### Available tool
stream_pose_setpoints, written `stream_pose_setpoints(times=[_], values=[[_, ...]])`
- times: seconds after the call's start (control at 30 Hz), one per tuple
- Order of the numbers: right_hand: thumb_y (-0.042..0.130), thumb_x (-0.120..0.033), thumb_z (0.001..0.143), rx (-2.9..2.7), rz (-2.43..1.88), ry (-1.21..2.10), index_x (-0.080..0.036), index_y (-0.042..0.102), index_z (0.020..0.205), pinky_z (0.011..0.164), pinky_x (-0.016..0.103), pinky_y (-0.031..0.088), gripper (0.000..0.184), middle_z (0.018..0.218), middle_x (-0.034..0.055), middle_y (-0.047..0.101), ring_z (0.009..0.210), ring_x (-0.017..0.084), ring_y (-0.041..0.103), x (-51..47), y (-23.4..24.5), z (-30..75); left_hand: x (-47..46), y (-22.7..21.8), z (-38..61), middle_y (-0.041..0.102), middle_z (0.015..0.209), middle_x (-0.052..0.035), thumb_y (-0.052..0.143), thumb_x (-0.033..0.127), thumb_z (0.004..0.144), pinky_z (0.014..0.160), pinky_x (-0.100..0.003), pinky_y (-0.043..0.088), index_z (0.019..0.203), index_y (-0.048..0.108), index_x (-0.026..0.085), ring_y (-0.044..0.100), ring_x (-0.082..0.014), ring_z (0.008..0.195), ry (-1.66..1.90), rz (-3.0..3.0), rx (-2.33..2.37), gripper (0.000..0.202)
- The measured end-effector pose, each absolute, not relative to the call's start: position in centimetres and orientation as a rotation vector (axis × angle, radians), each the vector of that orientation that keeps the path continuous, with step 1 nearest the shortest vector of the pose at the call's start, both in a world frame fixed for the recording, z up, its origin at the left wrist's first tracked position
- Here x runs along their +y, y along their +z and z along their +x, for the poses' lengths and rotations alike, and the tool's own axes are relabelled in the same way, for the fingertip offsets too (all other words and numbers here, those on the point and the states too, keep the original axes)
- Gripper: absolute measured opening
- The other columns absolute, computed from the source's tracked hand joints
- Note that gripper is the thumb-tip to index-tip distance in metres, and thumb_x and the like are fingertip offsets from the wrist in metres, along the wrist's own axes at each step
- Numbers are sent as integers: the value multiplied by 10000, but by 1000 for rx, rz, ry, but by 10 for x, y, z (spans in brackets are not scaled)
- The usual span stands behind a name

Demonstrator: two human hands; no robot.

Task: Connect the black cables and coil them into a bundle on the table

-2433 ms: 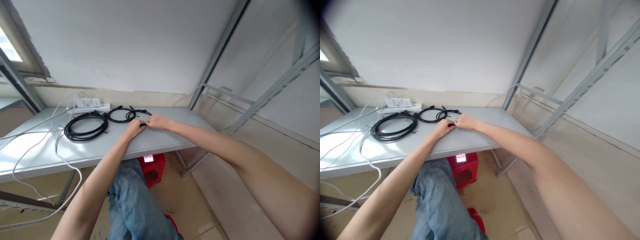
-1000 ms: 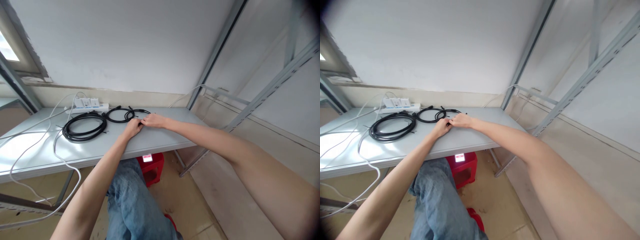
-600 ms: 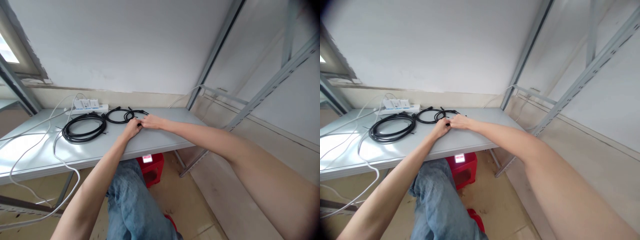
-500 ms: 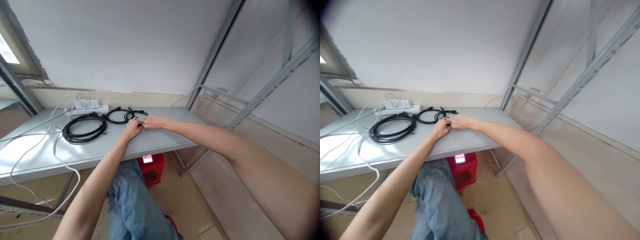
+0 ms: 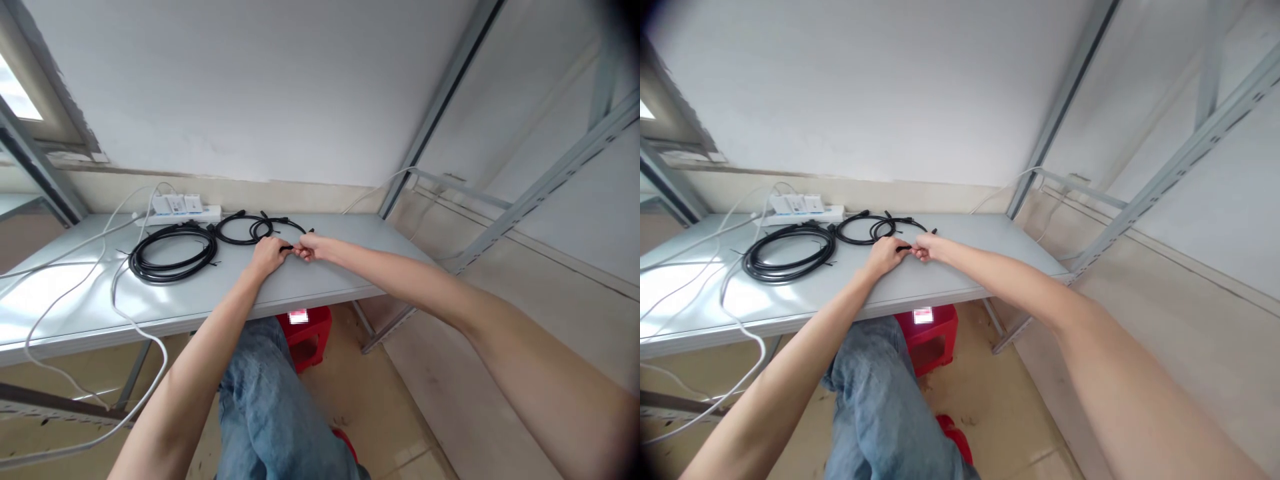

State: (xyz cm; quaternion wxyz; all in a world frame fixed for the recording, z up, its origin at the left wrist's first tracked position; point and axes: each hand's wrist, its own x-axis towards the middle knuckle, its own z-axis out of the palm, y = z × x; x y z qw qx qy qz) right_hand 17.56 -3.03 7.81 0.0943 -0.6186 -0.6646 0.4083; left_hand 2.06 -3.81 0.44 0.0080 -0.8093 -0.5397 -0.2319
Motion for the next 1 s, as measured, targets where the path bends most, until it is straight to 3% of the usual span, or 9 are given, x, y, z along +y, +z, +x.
stream_pose_setpoints(times=[0.1, 0.23, 0.3, 0.37, 0.47, 0.53, 0.63, 0.73, 1.0], values=[[349, -1, 994, -1604, -1745, 1578, -172, 485, 728, 485, 145, 434, 344, 480, -67, 443, 383, 51, 371, -31, 73, 176, -37, 4, 20, 808, 1062, -110, 553, 304, 972, 889, -365, 486, 1072, 824, 250, 722, -293, 1036, -703, -2523, -1686, 294], [419, -122, 1046, -1641, -1768, 1569, -159, 548, 783, 477, 186, 473, 295, 496, -31, 507, 418, 94, 482, -28, 66, 176, -35, 1, 18, 808, 1024, -112, 561, 310, 973, 908, -379, 483, 1045, 829, 249, 722, -301, 1027, -712, -2527, -1675, 284], [456, -247, 1076, -1956, -1797, 1301, -139, 603, 845, 533, 236, 522, 294, 576, 30, 599, 509, 144, 590, -28, 63, 179, -33, -1, 17, 809, 1017, -109, 569, 349, 981, 906, -378, 486, 1062, 828, 255, 724, -302, 1021, -750, -2526, -1677, 288], [475, -338, 1085, -2345, -1738, 749, -117, 643, 950, 654, 289, 556, 309, 766, 126, 704, 702, 214, 696, -30, 61, 185, -32, -1, 16, 810, 1037, -107, 570, 381, 989, 895, -373, 493, 1108, 822, 261, 726, -301, 1023, -781, -2511, -1705, 304], [505, -310, 1072, -2733, -1452, -231, -100, 605, 1237, 830, 367, 539, 286, 1174, 255, 705, 1052, 315, 697, -33, 56, 192, -32, 0, 18, 807, 1061, -117, 555, 397, 1001, 902, -378, 499, 1152, 812, 249, 725, -309, 1037, -758, -2487, -1753, 332], [437, -231, 1079, -2859, -1252, -614, -104, 532, 1368, 849, 388, 523, 329, 1285, 273, 660, 1130, 328, 667, -32, 53, 193, -33, 2, 19, 802, 1050, -136, 558, 390, 1000, 924, -390, 496, 1116, 817, 216, 722, -320, 1045, -694, -2477, -1767, 332], [327, -98, 1064, -3005, -1031, -800, -64, 568, 1309, 801, 364, 517, 346, 1175, 244, 706, 1057, 291, 692, -25, 51, 190, -35, 5, 21, 787, 1038, -165, 580, 345, 979, 937, -397, 491, 1029, 818, 173, 715, -330, 1051, -617, -2467, -1778, 298], [365, -45, 1030, -3104, -892, -841, -39, 632, 1180, 780, 357, 521, 307, 1057, 221, 736, 982, 271, 711, -17, 53, 188, -37, 7, 21, 767, 1032, -170, 577, 297, 965, 936, -395, 488, 989, 815, 165, 700, -327, 1069, -622, -2477, -1767, 273], [334, -40, 1034, -3116, -786, -989, -35, 655, 1202, 700, 352, 530, 363, 1141, 230, 699, 892, 243, 715, -17, 55, 197, -37, 6, 20, 763, 997, -142, 538, 308, 980, 945, -399, 475, 1030, 812, 194, 671, -311, 1096, -655, -2517, -1724, 301]])
